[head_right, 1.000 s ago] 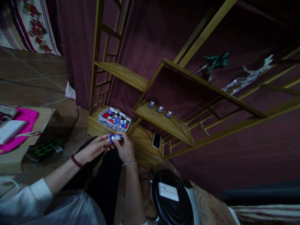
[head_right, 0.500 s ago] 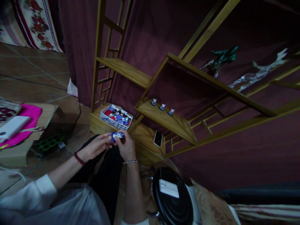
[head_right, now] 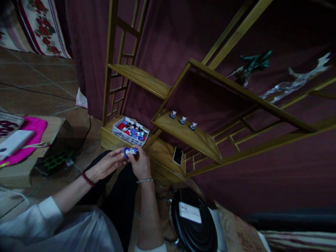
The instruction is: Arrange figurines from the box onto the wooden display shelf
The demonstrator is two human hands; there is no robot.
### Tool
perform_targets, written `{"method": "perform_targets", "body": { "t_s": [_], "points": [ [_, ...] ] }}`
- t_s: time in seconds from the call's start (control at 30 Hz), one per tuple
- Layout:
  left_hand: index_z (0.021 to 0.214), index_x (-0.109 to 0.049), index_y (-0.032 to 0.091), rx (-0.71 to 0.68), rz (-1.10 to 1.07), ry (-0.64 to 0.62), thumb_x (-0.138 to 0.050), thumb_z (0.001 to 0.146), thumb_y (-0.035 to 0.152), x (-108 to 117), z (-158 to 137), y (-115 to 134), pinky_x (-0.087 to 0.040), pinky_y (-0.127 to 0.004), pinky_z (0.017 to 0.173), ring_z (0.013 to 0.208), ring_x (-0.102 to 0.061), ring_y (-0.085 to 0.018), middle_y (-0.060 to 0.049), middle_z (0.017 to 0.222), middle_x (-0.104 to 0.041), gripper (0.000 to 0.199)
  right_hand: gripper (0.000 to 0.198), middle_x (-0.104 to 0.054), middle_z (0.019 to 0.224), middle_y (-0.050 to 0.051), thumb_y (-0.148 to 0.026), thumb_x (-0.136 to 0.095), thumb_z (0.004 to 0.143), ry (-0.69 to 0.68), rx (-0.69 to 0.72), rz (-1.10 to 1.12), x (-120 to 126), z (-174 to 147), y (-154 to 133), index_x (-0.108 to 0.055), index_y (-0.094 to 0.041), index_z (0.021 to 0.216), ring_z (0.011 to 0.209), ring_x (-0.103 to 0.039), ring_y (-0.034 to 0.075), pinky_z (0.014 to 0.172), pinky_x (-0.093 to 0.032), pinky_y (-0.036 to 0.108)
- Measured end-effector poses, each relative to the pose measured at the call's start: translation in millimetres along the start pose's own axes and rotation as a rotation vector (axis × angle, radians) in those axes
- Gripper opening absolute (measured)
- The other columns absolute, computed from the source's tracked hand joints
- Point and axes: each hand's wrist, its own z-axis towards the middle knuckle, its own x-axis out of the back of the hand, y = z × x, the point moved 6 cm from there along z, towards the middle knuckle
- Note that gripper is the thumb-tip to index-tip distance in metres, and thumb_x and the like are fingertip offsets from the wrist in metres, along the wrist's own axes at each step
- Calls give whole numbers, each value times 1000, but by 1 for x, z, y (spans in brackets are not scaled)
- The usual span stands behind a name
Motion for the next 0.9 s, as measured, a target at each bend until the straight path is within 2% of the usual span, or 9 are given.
{"method": "perform_targets", "body": {
  "t_s": [0.27, 0.4, 0.6, 0.77, 0.9],
  "points": [
    [99, -61, 14, 7, -53, -43, -66, 72, 19, -3, 0, 9, -46, -22, 68, 77, -61, -13, -6, 90, -64, 28, 26, -64, 91, 1, -29, -56, 73, 23, -21, 79, -1, 5, -13, -53, -24, 99, 78, -61, 15, 70, -50, 28],
    [99, -62, 14, 27, -69, 2, -66, 71, 15, -1, 1, 7, -46, -22, 75, 81, -59, -12, -7, 95, -63, 28, 25, -64, 91, 1, -30, -54, 75, 30, -31, 128, -5, 6, -9, -55, -23, 99, 78, -61, 15, 69, -50, 26],
    [94, -63, 12, -15, -64, 19, -65, 70, 11, -3, 2, 9, -45, -31, 86, 89, -58, -16, -7, 95, -63, 24, 26, -65, 94, 1, -28, -56, 74, 41, 3, 37, -10, 9, -2, -58, -23, 99, 84, -60, 16, 79, -47, 30],
    [83, -64, 11, 39, -100, 148, -57, 76, 11, 0, 4, 3, -49, -30, 79, 76, -59, -13, -7, 84, -65, 10, 27, -64, 96, 1, -27, -54, 75, 33, 26, 10, -8, 4, -1, -58, -24, 102, 87, -59, 16, 81, -47, 30],
    [83, -64, 10, 82, -46, 163, -56, 76, 8, -8, 6, 0, -51, -28, 75, 74, -60, -13, -8, 84, -66, 11, 29, -64, 96, 1, -26, -54, 75, 37, 22, 1, 0, -1, -2, -58, -25, 104, 85, -60, 16, 80, -47, 31]
  ]
}}
